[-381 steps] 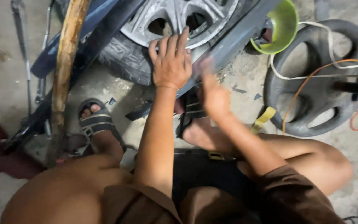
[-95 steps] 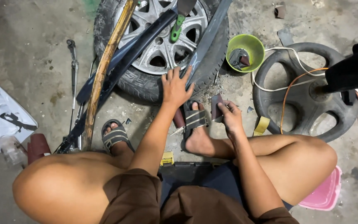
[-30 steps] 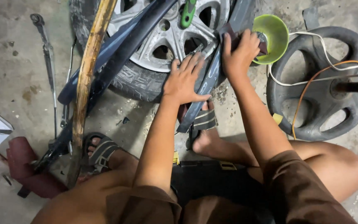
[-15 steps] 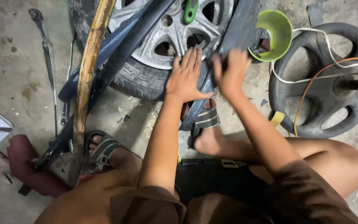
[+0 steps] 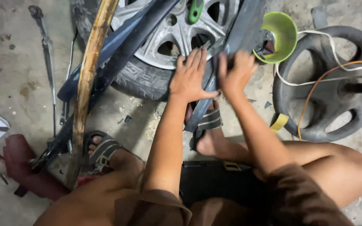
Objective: Sanding a plastic car part with sandpaper to smooth the surface.
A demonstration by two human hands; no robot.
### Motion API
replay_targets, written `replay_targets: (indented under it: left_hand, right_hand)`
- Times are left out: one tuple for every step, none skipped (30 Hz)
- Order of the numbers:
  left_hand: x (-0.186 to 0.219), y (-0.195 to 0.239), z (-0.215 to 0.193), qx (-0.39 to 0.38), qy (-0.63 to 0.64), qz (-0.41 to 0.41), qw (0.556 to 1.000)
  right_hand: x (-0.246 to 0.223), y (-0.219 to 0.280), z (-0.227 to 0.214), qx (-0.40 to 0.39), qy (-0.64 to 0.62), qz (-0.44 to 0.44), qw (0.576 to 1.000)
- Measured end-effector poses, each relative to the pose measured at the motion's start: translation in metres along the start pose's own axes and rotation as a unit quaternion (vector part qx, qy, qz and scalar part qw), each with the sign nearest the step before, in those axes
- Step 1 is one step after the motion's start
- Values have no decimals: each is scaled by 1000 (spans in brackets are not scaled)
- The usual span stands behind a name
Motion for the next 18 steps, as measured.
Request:
replay_targets:
  left_hand:
    - [-5,-3,1,-4,0,0,1000]
    - [-3,-2,1,4,-14,-1,1000]
    - [-1,-2,0,12,-29,-1,1000]
    - [0,-1,1,15,-29,2,999]
    - [-1,0,0,14,-21,5,1000]
    - [-4,-1,-1,15,-14,7,1000]
    - [-3,-4,-2,19,-14,7,1000]
    - [-4,-4,-1,6,-11,8,1000]
    - [-4,-4,0,-7,-8,10,1000]
    - [-5,-4,-2,-5,-10,8,1000]
    - [-6,-4,-4,-1,-8,6,1000]
    - [-2,-1,-4,-1,-1,7,1000]
    - [-3,-2,-4,-3,-1,8,1000]
    - [-3,-2,-4,-7,-11,9,1000]
    - [-3,-1,-4,-11,-20,9,1000]
    - [-1,0,-1,-9,-20,10,1000]
    - [-1,1,1,-19,-9,11,1000]
    - [-4,-2,3,-25,-1,10,1000]
  right_hand:
    - [14,-21,15,-3,-1,3,1000]
    - [31,-35,20,44,14,15,999]
    - [49,-49,24,90,30,27,995]
    - [31,-41,13,93,32,27,995]
    - [13,-35,2,82,-4,41,996]
    - [-6,-31,-6,71,-42,53,995]
    - [-7,-17,-11,75,-42,50,995]
    - [-7,0,-10,37,-56,68,995]
    - [-7,17,-9,-1,-71,86,994]
    - [-1,2,-3,1,-73,84,994]
    - [7,-11,0,38,-60,84,994]
    - [15,-19,0,71,-43,89,993]
    - [17,-26,5,70,-43,91,992]
    - [20,-30,7,83,-56,103,990]
    - [22,-35,9,96,-69,115,986]
    - [9,-20,-4,98,-68,114,986]
    - [-5,-5,-14,78,-117,115,983]
    - [-19,5,-21,61,-169,112,977]
Point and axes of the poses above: each hand's wrist, its own y-axis away from the middle knuckle, its own z-axis out of the palm, x = y × z, the point moved 4 cm from there along -y, towards the middle knuckle, and after that the axes turned 15 degrees about -y, right-handed, at the moved point
